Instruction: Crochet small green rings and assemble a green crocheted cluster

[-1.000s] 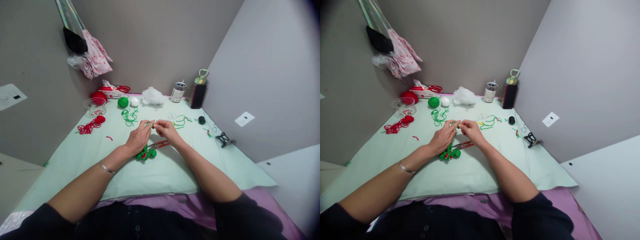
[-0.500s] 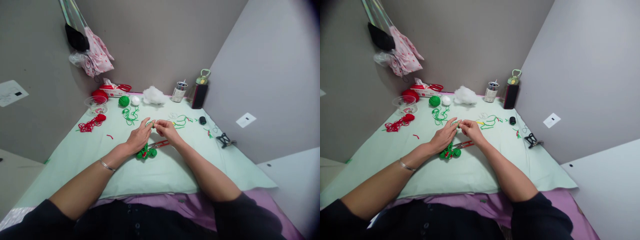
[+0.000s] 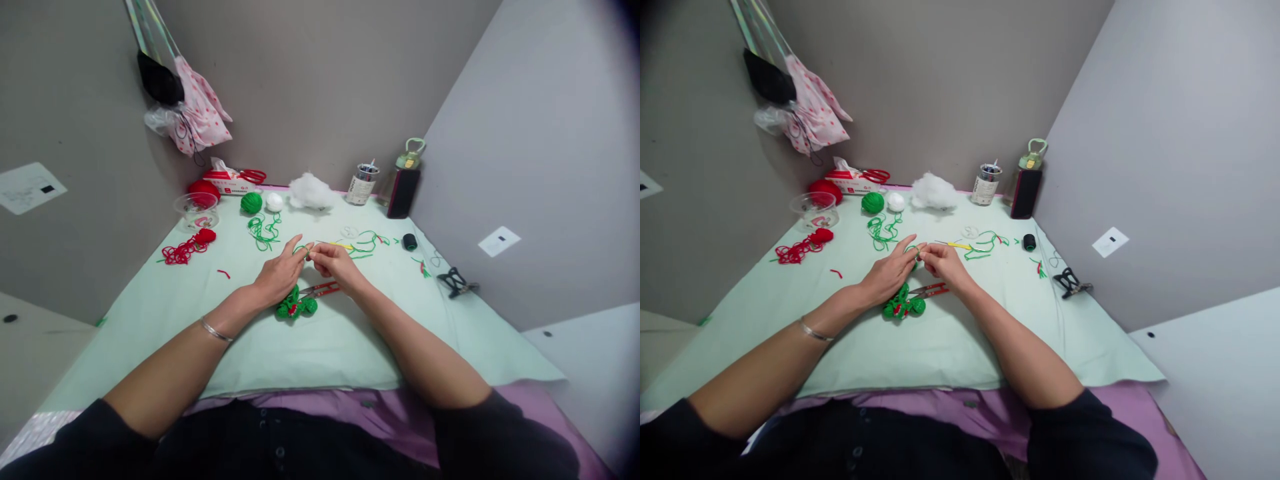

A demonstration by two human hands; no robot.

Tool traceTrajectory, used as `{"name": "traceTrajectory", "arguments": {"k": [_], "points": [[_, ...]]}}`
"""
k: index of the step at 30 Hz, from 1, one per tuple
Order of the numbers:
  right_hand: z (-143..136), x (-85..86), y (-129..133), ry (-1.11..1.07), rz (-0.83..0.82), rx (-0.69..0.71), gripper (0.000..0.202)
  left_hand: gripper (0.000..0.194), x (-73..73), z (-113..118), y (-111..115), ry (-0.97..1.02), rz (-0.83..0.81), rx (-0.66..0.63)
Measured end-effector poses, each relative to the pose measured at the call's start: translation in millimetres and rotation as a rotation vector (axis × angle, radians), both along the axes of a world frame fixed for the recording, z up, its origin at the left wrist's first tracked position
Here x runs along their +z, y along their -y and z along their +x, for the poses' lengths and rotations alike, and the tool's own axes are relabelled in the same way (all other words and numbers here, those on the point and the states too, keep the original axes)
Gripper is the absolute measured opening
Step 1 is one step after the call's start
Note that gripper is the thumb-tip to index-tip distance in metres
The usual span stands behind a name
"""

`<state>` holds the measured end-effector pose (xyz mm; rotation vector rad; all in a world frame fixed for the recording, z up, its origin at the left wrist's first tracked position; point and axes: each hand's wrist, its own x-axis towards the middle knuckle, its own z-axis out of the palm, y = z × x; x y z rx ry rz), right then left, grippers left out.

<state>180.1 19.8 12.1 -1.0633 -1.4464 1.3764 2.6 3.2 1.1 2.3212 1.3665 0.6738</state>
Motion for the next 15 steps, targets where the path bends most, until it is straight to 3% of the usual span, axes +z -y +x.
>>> {"name": "traceTrajectory", "arguments": {"k": [8, 15], "points": [[1.5, 1.7, 0.7, 0.015, -0.002, 0.034, 0.033, 0.051, 2.1, -0.7, -0.2, 0.101, -0.018, 0.004], [4.6, -2.0, -1.6, 0.139, 0.179, -0.056, 0.029, 0.028, 3.5, -4.1, -9.8, 0.419, -0.075, 0.105]]}}
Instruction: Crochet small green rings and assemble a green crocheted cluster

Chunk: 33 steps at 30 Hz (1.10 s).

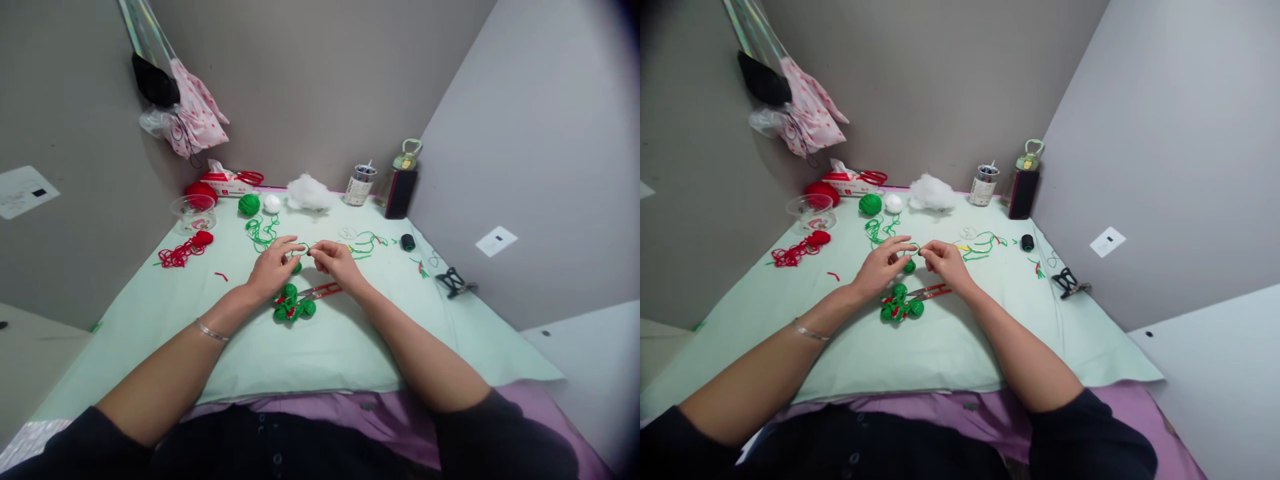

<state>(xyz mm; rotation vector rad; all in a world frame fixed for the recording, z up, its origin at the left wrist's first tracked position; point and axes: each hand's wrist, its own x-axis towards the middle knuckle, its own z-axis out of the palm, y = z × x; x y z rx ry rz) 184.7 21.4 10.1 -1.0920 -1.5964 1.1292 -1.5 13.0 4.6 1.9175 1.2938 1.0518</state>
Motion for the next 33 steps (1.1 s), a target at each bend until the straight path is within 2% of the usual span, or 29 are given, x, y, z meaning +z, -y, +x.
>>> {"name": "traceTrajectory", "arguments": {"k": [3, 9, 18, 22, 26, 33], "points": [[-2, -2.6, 2, 0.095, 0.092, -0.041, 0.026, 0.023, -0.5, 0, -6, 0.170, -0.106, 0.027], [-7, -8.5, 8, 0.320, 0.282, -0.110, 0.018, 0.035, 2.2, 3, -6, 0.426, -0.281, 0.012], [-7, -7.4, 12, 0.498, 0.426, -0.152, 0.018, 0.025, 1.5, 5, -5, 0.591, -0.391, -0.005], [-7, -7.4, 11, 0.515, 0.434, -0.172, 0.017, 0.016, 4.0, 6, -3, 0.648, -0.454, -0.008], [-5, -9.7, 8, 0.476, 0.390, -0.190, 0.014, 0.018, 6.9, 5, -2, 0.713, -0.497, -0.033], [-5, -8.9, 6, 0.379, 0.301, -0.179, 0.014, 0.014, 7.6, 4, -2, 0.798, -0.469, 0.017]]}}
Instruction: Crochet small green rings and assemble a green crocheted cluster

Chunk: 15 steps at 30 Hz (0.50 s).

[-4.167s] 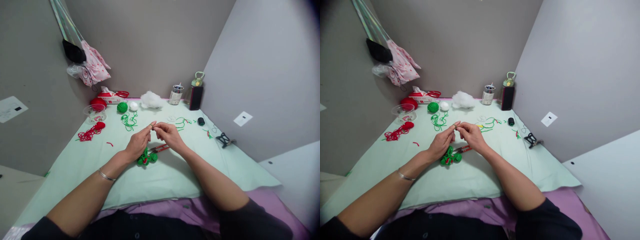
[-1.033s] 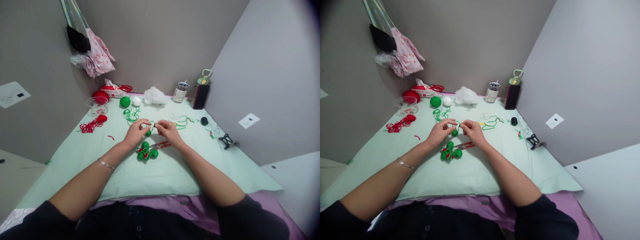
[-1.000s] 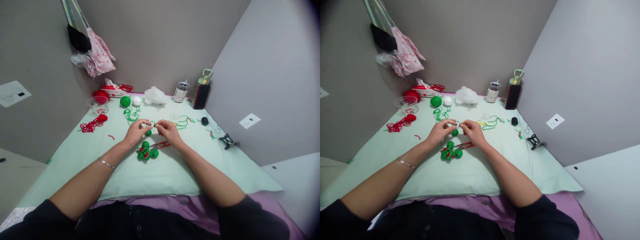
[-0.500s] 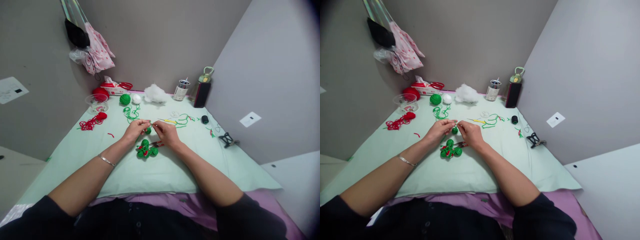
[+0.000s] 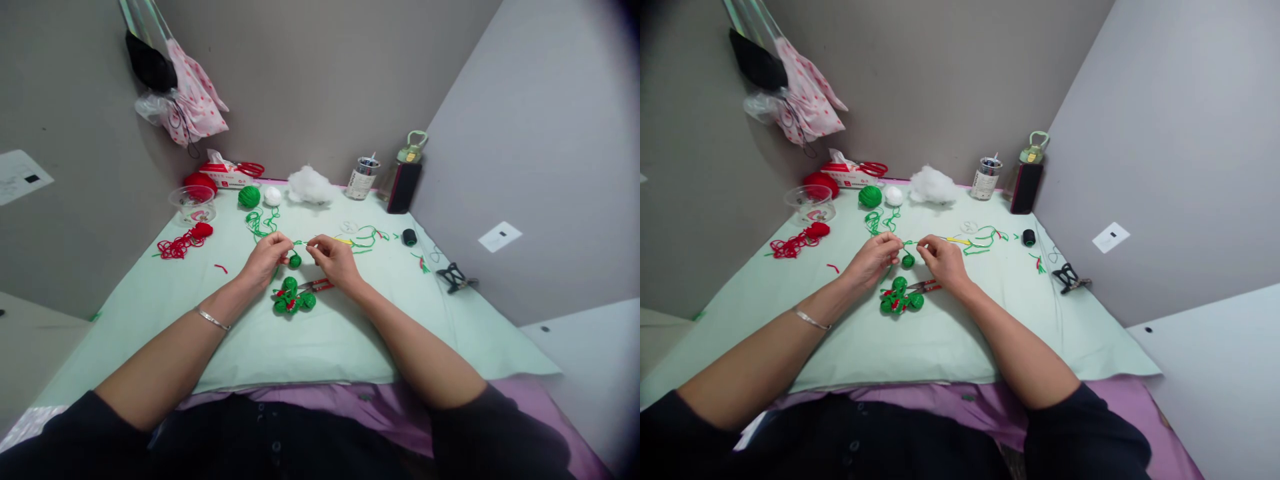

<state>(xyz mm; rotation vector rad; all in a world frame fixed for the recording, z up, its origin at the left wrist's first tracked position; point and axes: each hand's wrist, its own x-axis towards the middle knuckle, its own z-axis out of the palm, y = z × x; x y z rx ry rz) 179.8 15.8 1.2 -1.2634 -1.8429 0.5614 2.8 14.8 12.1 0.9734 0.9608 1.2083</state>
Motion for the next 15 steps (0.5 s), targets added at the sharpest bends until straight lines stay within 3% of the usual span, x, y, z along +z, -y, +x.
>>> {"name": "traceTrajectory", "arguments": {"k": [15], "points": [[-0.1, 4.0, 1.9, -0.084, -0.031, 0.004, 0.014, 0.015, 1.1, -2.8, -3.2, 0.215, -0.074, -0.119]]}}
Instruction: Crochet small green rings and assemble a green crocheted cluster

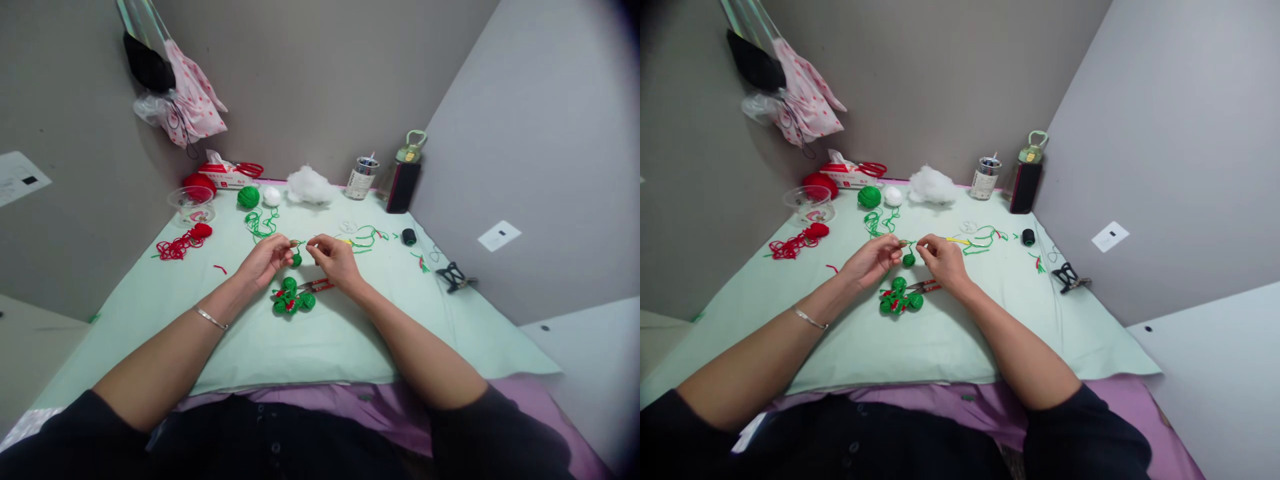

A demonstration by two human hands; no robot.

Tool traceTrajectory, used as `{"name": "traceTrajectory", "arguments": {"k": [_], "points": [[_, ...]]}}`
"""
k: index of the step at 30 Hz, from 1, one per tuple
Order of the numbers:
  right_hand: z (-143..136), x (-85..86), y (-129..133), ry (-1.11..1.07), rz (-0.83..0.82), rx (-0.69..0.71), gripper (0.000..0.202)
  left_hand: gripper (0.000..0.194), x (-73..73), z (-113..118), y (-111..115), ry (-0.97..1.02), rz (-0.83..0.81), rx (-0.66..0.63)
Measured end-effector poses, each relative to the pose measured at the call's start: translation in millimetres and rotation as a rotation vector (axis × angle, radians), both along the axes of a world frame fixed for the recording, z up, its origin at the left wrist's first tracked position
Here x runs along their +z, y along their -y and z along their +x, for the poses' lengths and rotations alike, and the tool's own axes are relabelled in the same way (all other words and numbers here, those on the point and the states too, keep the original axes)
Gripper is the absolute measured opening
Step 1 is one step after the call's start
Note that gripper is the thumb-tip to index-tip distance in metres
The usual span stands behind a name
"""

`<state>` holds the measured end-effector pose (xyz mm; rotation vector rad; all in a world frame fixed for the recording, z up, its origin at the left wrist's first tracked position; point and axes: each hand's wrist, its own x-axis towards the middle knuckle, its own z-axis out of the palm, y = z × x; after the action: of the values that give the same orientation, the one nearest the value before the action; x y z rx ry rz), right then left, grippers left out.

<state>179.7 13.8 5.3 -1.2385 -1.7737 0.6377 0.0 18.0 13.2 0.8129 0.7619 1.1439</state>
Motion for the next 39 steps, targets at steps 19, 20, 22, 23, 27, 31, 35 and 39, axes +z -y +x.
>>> {"name": "traceTrajectory", "arguments": {"k": [19, 20, 22, 23, 27, 31, 35, 39], "points": [[12, 21.5, -8, -0.517, -0.116, 0.069, 0.021, 0.038, -6.3, 10, 8, -0.202, 0.103, -0.186], [13, 22.0, -8, -0.547, -0.113, 0.066, 0.022, 0.040, -6.1, 10, 8, -0.215, 0.107, -0.192], [14, 23.0, -8, -0.601, -0.114, 0.061, 0.023, 0.043, -5.2, 9, 8, -0.241, 0.115, -0.203], [14, 23.6, -8, -0.624, -0.119, 0.061, 0.023, 0.043, -4.8, 9, 8, -0.256, 0.119, -0.208], [15, 26.8, -7, -0.694, -0.161, 0.093, 0.029, 0.045, -4.9, 9, 9, -0.339, 0.152, -0.218], [16, 28.5, -6, -0.747, -0.291, 0.194, 0.042, 0.041, 1.2, 2, 8, -0.480, 0.261, -0.195], [19, 28.6, -6, -0.732, -0.351, 0.153, 0.046, 0.022, 22.3, -16, 9, -0.614, 0.379, -0.316], [22, 28.8, -7, -0.737, -0.359, 0.103, 0.041, 0.022, 37.7, -33, 12, -0.721, 0.500, -0.604]]}}
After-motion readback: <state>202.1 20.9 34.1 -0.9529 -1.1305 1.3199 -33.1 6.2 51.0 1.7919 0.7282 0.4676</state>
